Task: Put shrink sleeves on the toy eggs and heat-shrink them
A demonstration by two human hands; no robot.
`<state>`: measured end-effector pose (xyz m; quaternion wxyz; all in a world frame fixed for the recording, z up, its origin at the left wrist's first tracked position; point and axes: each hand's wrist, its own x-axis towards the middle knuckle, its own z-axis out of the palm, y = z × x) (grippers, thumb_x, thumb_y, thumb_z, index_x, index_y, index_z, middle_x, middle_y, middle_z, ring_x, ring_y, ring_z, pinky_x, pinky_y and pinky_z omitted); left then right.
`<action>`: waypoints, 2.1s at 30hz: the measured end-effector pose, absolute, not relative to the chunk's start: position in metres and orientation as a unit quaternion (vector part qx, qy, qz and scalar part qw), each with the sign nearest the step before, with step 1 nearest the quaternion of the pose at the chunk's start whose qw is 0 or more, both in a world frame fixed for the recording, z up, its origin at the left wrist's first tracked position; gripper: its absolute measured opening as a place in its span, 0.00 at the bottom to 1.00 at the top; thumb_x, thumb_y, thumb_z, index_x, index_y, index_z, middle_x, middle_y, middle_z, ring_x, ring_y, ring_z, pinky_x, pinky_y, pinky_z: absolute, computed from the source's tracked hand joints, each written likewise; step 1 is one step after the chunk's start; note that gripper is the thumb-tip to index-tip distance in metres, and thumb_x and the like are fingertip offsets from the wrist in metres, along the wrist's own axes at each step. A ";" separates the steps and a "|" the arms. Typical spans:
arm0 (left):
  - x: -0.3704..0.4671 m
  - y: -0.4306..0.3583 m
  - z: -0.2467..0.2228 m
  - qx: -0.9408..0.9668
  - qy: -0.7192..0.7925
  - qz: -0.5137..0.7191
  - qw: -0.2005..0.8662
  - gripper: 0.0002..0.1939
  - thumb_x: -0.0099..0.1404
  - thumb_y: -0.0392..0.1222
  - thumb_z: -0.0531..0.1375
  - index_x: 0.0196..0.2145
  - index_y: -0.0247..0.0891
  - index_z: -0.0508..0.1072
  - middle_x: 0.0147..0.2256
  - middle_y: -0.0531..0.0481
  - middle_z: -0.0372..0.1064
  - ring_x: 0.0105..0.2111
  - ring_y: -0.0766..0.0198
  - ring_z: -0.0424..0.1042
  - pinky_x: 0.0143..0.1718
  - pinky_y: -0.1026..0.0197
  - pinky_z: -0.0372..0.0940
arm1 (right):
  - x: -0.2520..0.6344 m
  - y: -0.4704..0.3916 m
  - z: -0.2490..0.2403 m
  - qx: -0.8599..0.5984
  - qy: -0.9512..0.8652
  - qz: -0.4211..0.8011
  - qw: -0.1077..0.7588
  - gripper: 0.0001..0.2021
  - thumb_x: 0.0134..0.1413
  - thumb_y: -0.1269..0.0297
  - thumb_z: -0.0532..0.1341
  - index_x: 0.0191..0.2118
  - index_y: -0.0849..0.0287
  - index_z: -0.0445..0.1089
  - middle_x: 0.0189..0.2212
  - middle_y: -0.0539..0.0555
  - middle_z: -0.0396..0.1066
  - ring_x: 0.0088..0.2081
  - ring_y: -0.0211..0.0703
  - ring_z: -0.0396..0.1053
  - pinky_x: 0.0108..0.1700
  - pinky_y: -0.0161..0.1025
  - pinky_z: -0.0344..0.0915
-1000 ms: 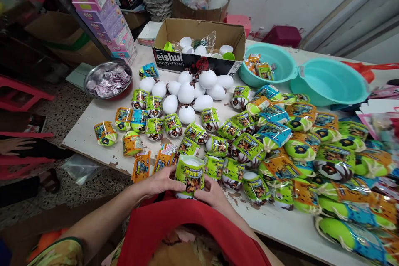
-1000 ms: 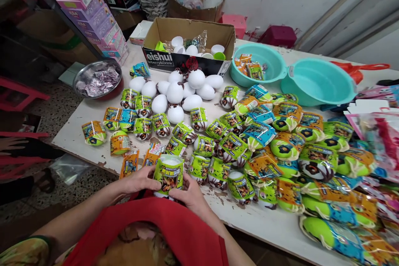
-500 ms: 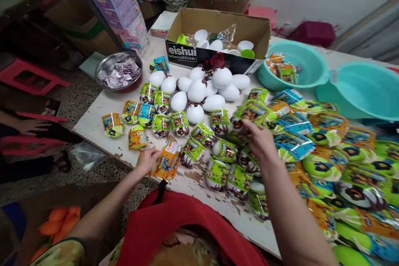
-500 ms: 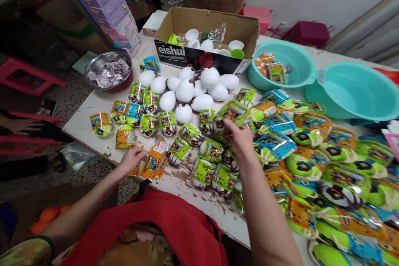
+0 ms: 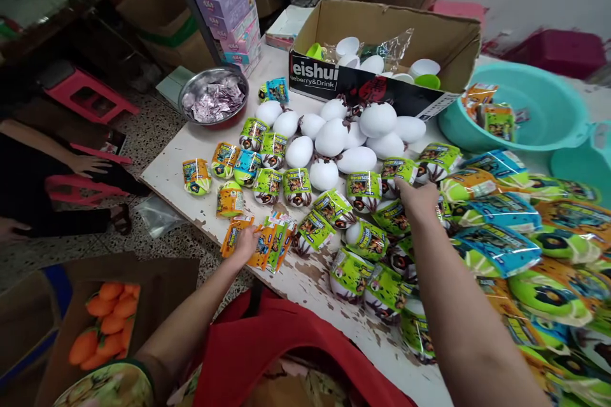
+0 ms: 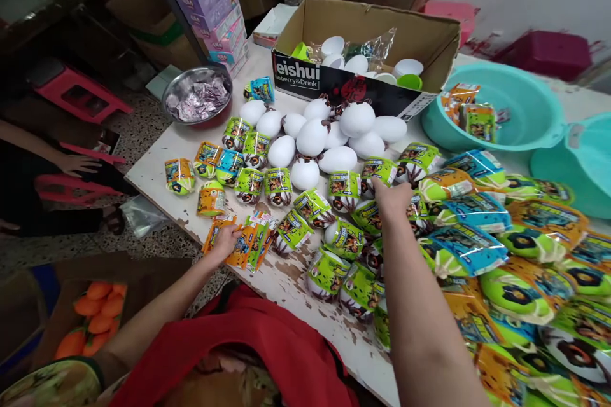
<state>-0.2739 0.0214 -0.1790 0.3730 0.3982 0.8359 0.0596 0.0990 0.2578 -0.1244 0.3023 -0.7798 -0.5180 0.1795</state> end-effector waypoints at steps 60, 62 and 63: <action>-0.295 0.018 -0.136 0.464 0.775 0.186 0.387 0.13 0.58 0.49 0.58 0.22 0.38 0.70 0.20 0.57 0.62 0.25 0.64 0.64 0.26 0.65 0.55 | -0.107 0.012 -0.143 -0.507 -0.563 0.611 0.229 0.26 0.53 0.45 0.58 0.48 0.63 0.70 0.43 0.61 0.74 0.42 0.51 0.71 0.44 0.47 0.68; -0.287 0.020 -0.128 0.463 0.758 0.213 0.407 0.14 0.57 0.50 0.59 0.21 0.38 0.70 0.19 0.58 0.61 0.24 0.65 0.63 0.26 0.66 0.54 | -0.112 0.024 -0.136 -0.497 -0.453 0.695 0.253 0.25 0.47 0.41 0.61 0.34 0.63 0.73 0.28 0.54 0.74 0.29 0.44 0.69 0.33 0.40 0.68; -0.283 0.022 -0.124 0.461 0.751 0.228 0.414 0.15 0.56 0.50 0.58 0.20 0.38 0.69 0.18 0.58 0.60 0.23 0.66 0.62 0.25 0.66 0.54 | -0.113 0.030 -0.133 -0.502 -0.424 0.708 0.257 0.25 0.43 0.40 0.63 0.27 0.62 0.71 0.22 0.51 0.71 0.24 0.40 0.66 0.29 0.37 0.65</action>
